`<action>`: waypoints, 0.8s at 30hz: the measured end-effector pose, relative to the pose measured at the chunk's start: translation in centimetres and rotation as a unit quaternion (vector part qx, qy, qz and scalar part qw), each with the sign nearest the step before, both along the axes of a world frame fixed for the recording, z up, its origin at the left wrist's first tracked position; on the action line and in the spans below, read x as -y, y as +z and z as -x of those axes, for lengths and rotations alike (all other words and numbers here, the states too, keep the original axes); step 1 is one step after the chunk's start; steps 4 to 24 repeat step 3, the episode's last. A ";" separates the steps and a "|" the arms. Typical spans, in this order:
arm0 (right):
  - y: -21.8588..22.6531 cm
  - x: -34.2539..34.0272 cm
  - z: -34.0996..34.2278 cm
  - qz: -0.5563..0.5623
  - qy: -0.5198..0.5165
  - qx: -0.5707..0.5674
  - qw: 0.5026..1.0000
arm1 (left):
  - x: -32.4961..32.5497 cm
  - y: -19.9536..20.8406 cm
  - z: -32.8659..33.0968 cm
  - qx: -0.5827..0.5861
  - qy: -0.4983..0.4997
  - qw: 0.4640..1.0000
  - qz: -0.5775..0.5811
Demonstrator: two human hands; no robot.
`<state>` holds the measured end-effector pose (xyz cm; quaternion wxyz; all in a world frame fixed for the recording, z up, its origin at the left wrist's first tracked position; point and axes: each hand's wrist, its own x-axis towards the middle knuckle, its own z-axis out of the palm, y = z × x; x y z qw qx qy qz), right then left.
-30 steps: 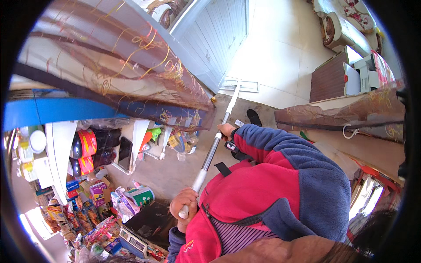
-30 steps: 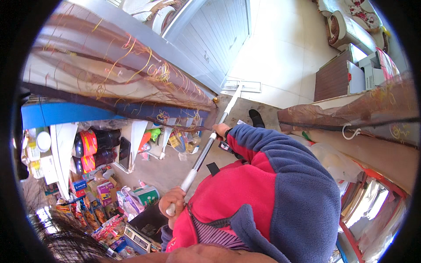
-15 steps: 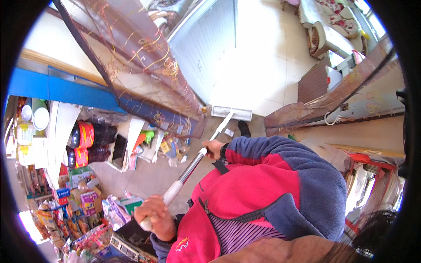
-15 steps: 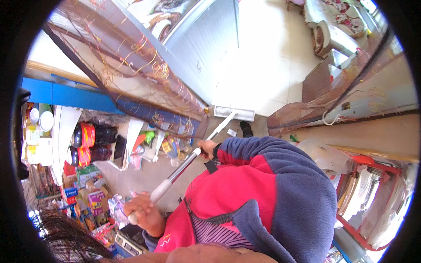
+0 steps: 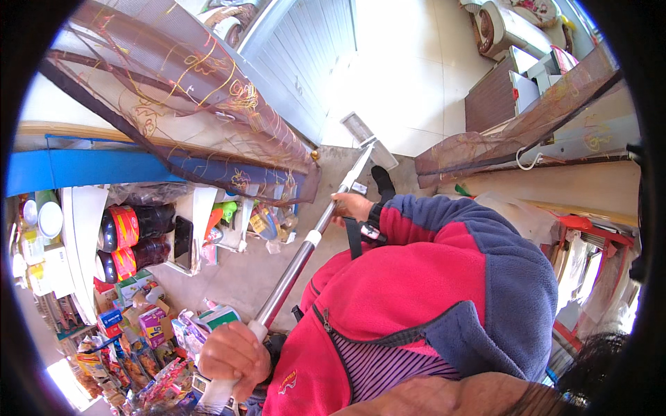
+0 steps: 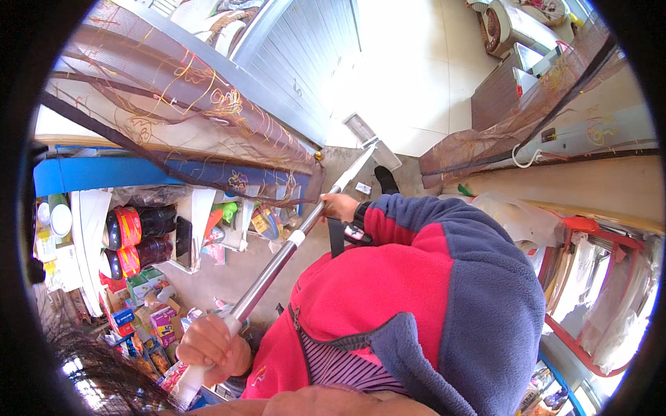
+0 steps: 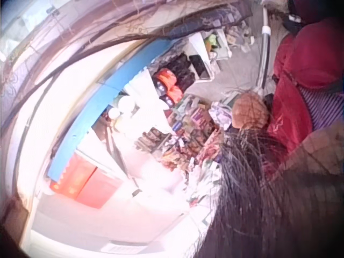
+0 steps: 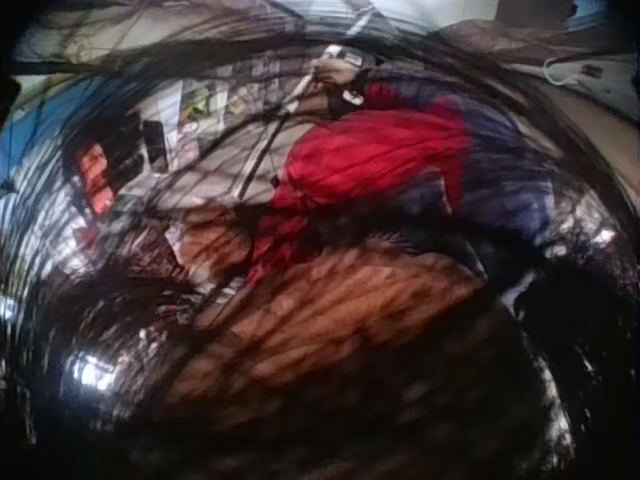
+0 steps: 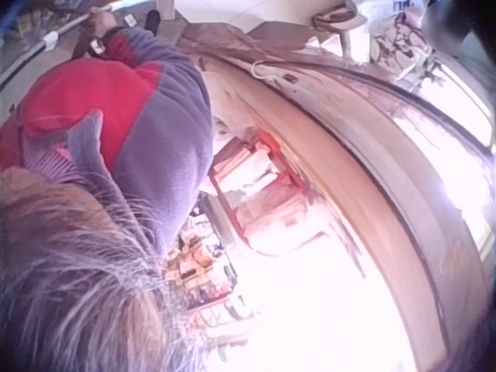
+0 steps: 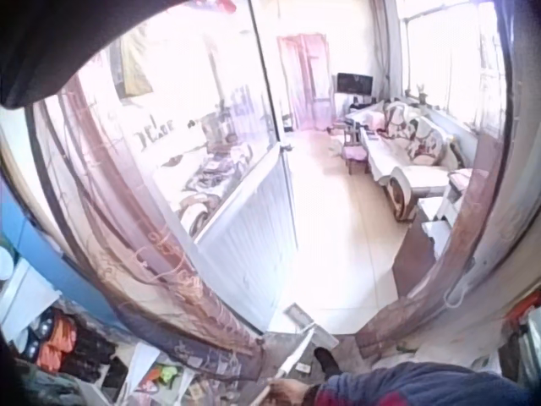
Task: The person assembles a mop, then mops the tiled floor of a living room. They exit to a courtyard, dip the mop head into a bucket of water, wring it, and return to continue mopping the same area.
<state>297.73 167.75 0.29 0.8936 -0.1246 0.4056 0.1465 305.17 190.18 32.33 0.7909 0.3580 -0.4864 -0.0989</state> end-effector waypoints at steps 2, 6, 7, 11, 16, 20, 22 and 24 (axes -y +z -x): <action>-2.1 0.7 0.5 0.003 -0.043 -0.089 0.995 | -0.9 1.3 -1.2 0.036 -0.098 0.995 -0.003; -3.1 1.4 1.0 -0.014 -0.044 -0.084 0.995 | -1.0 1.2 -1.3 0.035 -0.097 0.995 -0.007; -3.1 1.4 1.0 -0.014 -0.044 -0.084 0.995 | -1.0 1.2 -1.3 0.035 -0.097 0.995 -0.007; -3.1 1.4 1.0 -0.014 -0.044 -0.084 0.995 | -1.0 1.2 -1.3 0.035 -0.097 0.995 -0.007; -3.1 1.4 1.0 -0.014 -0.044 -0.084 0.995 | -1.0 1.2 -1.3 0.035 -0.097 0.995 -0.007; -3.1 1.4 1.0 -0.014 -0.044 -0.084 0.995 | -1.0 1.2 -1.3 0.035 -0.097 0.995 -0.007; -3.1 1.4 1.0 -0.014 -0.044 -0.084 0.995 | -1.0 1.2 -1.3 0.035 -0.097 0.995 -0.007; -3.1 1.4 1.0 -0.014 -0.044 -0.084 0.995 | -1.0 1.2 -1.3 0.035 -0.097 0.995 -0.007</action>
